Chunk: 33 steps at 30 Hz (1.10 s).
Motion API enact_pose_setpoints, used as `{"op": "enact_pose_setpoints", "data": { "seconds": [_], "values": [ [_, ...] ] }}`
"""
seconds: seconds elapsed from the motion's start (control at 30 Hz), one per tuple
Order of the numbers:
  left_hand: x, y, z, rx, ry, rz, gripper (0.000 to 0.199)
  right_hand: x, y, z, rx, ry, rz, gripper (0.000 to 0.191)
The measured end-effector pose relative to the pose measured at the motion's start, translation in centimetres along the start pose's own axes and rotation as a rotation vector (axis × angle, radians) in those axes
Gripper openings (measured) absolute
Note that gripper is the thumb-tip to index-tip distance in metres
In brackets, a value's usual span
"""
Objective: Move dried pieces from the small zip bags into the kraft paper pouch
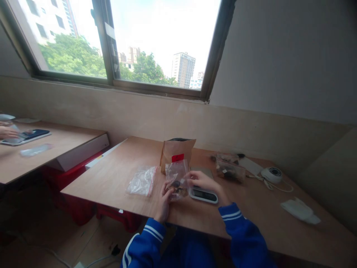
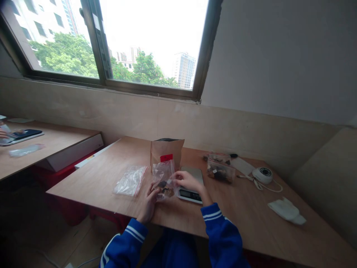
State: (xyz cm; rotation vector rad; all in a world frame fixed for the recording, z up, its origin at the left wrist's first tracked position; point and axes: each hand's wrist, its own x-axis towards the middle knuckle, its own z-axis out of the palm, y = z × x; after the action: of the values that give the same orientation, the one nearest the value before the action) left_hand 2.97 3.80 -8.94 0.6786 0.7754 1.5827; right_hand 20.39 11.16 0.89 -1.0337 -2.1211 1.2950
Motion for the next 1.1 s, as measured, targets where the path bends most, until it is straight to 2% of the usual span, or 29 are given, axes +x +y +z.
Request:
{"op": "enact_pose_setpoints", "data": {
  "seconds": [0.13, 0.23, 0.3, 0.37, 0.47, 0.57, 0.77, 0.83, 0.97, 1.03, 1.1],
  "values": [
    [-0.2, 0.4, 0.3, 0.019, -0.040, 0.010, 0.042, -0.1, -0.3, 1.1, 0.017, -0.140, -0.039, 0.045],
    [-0.3, 0.6, 0.5, 0.007, -0.036, -0.007, 0.050, 0.0, -0.2, 1.5, 0.014, -0.239, -0.091, 0.050],
    [-0.3, 0.7, 0.6, -0.010, -0.024, -0.029, 0.055, 0.1, 0.0, 1.8, 0.001, -0.251, -0.120, 0.051],
    [-0.3, 0.8, 0.7, -0.025, -0.017, -0.044, 0.056, 0.2, 0.3, 2.1, -0.020, -0.203, -0.132, 0.046],
    [-0.3, 1.0, 0.8, -0.041, -0.023, -0.052, 0.053, 0.4, 0.7, 2.6, -0.040, -0.076, -0.156, 0.034],
    [-0.4, 1.1, 0.9, -0.050, -0.029, -0.047, 0.051, 0.6, 0.7, 2.7, -0.064, 0.049, -0.163, 0.030],
    [-0.3, 1.1, 0.9, -0.024, 0.042, -0.062, 0.047, 0.8, 0.8, 1.7, -0.198, 0.309, -0.185, 0.025],
    [-0.3, 1.0, 0.8, -0.006, 0.054, -0.063, 0.046, 0.6, 0.8, 0.7, -0.201, 0.329, -0.186, 0.023],
    [-0.2, 0.9, 0.5, 0.004, 0.064, -0.066, 0.045, 0.2, 0.3, -2.5, -0.112, 0.272, -0.135, 0.025],
    [-0.2, 0.8, 0.4, 0.005, 0.065, -0.059, 0.044, 0.3, -0.3, -4.5, -0.083, 0.326, -0.122, 0.027],
    [-0.2, 0.8, 0.4, 0.008, 0.053, -0.057, 0.044, 1.0, -1.3, -6.3, -0.079, 0.454, -0.148, 0.028]
  ]
}}
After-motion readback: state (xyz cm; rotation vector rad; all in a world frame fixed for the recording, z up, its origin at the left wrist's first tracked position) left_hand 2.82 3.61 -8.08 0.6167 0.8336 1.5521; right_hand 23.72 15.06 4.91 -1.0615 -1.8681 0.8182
